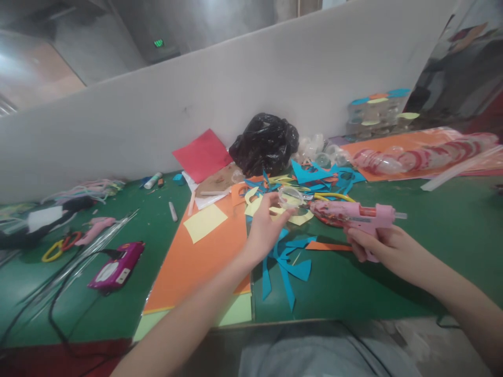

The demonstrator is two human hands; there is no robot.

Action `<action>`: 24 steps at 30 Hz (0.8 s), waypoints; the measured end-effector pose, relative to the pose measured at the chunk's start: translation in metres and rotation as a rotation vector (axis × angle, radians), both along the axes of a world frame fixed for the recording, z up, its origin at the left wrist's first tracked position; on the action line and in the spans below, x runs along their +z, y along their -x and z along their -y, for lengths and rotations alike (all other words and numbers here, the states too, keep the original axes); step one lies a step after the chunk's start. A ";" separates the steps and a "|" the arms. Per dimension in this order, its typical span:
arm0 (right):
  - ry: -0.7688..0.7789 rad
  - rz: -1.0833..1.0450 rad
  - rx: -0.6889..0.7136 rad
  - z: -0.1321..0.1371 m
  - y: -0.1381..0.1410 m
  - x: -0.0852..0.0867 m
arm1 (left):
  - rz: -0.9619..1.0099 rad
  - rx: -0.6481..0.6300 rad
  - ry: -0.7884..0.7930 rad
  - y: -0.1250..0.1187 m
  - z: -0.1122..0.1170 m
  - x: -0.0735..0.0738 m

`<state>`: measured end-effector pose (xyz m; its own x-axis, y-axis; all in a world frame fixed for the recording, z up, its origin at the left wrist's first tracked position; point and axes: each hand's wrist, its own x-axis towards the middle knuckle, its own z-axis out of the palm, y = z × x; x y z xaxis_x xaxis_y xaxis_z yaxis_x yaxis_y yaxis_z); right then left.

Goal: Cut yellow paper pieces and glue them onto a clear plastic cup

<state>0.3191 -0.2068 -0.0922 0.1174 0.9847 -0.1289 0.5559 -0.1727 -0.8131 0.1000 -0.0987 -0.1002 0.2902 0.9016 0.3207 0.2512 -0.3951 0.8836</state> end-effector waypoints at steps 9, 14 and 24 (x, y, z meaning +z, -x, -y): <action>-0.004 -0.030 0.006 0.001 -0.003 -0.007 | -0.002 0.004 0.018 -0.001 0.000 0.001; 0.008 -0.036 0.002 0.001 -0.003 -0.006 | 0.004 0.001 0.017 -0.001 0.000 0.001; -0.008 -0.034 -0.002 0.002 -0.003 -0.005 | 0.007 0.003 0.010 -0.001 -0.001 0.001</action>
